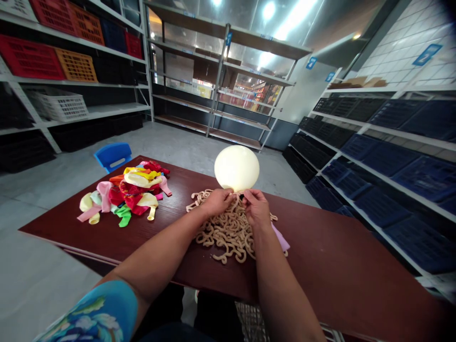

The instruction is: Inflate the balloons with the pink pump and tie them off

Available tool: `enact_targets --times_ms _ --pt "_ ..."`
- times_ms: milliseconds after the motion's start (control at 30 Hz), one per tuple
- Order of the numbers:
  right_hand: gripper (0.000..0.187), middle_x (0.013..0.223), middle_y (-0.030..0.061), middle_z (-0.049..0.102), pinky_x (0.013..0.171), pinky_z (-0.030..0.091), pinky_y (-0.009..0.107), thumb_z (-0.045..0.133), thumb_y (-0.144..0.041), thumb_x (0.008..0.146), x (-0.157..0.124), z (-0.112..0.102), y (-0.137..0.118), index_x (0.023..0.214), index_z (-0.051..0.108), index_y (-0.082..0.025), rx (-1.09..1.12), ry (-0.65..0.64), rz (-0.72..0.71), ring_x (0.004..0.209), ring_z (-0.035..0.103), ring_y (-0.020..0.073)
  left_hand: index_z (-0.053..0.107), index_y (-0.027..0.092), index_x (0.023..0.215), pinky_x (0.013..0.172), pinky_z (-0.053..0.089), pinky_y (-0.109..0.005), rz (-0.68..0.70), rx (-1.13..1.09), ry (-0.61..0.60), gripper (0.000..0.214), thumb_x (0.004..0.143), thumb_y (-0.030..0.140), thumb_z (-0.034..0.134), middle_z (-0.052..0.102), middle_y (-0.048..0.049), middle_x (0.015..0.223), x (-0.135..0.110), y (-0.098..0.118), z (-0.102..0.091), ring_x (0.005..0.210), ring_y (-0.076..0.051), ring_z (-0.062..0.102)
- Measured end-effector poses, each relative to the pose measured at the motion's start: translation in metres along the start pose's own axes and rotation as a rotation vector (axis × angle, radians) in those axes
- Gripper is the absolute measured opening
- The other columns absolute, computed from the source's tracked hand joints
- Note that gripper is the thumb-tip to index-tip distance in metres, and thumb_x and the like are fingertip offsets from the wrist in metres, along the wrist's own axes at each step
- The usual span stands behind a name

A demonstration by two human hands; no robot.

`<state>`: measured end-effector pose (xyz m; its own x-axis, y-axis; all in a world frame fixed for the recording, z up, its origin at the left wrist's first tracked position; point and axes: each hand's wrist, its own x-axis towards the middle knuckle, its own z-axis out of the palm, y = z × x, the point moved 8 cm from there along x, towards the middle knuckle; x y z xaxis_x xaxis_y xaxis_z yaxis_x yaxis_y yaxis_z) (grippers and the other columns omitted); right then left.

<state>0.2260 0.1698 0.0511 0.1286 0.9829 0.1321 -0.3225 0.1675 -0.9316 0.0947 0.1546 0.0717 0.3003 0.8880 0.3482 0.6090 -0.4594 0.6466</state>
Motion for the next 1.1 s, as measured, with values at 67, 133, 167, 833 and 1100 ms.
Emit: enact_targets --times_ms 67,133,167,833,1100 --pt "0.027 0.047 -0.0072 0.051 0.041 0.031 0.019 0.072 -0.035 0.060 0.000 -0.007 -0.007 0.070 0.055 -0.017 -0.081 0.083 -0.091 0.041 0.041 0.0051 0.055 0.017 0.070 0.060 0.034 -0.025 0.043 0.057 -0.056 0.032 0.087 0.036 0.036 0.057 -0.0024 0.067 -0.002 0.007 0.002 0.062 -0.014 0.047" --pt "0.026 0.048 -0.0066 0.052 0.044 0.034 0.020 0.069 -0.037 0.064 -0.002 -0.011 -0.013 0.073 0.056 -0.017 -0.185 0.142 -0.186 0.043 0.043 0.0058 0.057 0.017 0.069 0.058 0.032 -0.025 0.073 0.091 -0.107 0.032 0.086 0.034 0.037 0.058 -0.0027 0.066 -0.004 0.013 0.003 0.059 -0.013 0.046" --pt "0.026 0.050 -0.0062 0.052 0.046 0.036 0.020 0.068 -0.038 0.065 -0.004 -0.011 -0.015 0.074 0.056 -0.017 -0.229 0.160 -0.220 0.044 0.044 0.0063 0.057 0.016 0.069 0.057 0.032 -0.025 0.083 0.099 -0.126 0.031 0.086 0.034 0.038 0.057 -0.0027 0.066 -0.004 0.015 0.004 0.058 -0.013 0.045" --pt "0.029 0.084 0.0032 0.060 0.066 0.046 0.028 0.053 -0.040 0.078 -0.010 -0.002 -0.021 0.098 0.053 -0.018 -0.523 0.143 -0.460 0.068 0.055 0.0118 0.059 0.017 0.082 0.062 0.037 -0.025 -0.019 0.068 0.077 0.038 0.089 0.041 0.030 0.061 -0.0052 0.073 -0.002 0.011 -0.013 0.064 -0.015 0.052" --pt "0.031 0.107 0.0117 0.052 0.077 0.048 0.035 0.044 -0.025 0.083 -0.025 0.033 -0.016 0.113 0.050 -0.018 -0.890 -0.081 -0.787 0.085 0.054 0.0165 0.062 0.015 0.095 0.083 0.042 -0.030 -0.210 0.094 0.268 0.041 0.089 0.039 0.030 0.063 -0.0120 0.098 0.023 -0.028 -0.018 0.092 -0.020 0.057"
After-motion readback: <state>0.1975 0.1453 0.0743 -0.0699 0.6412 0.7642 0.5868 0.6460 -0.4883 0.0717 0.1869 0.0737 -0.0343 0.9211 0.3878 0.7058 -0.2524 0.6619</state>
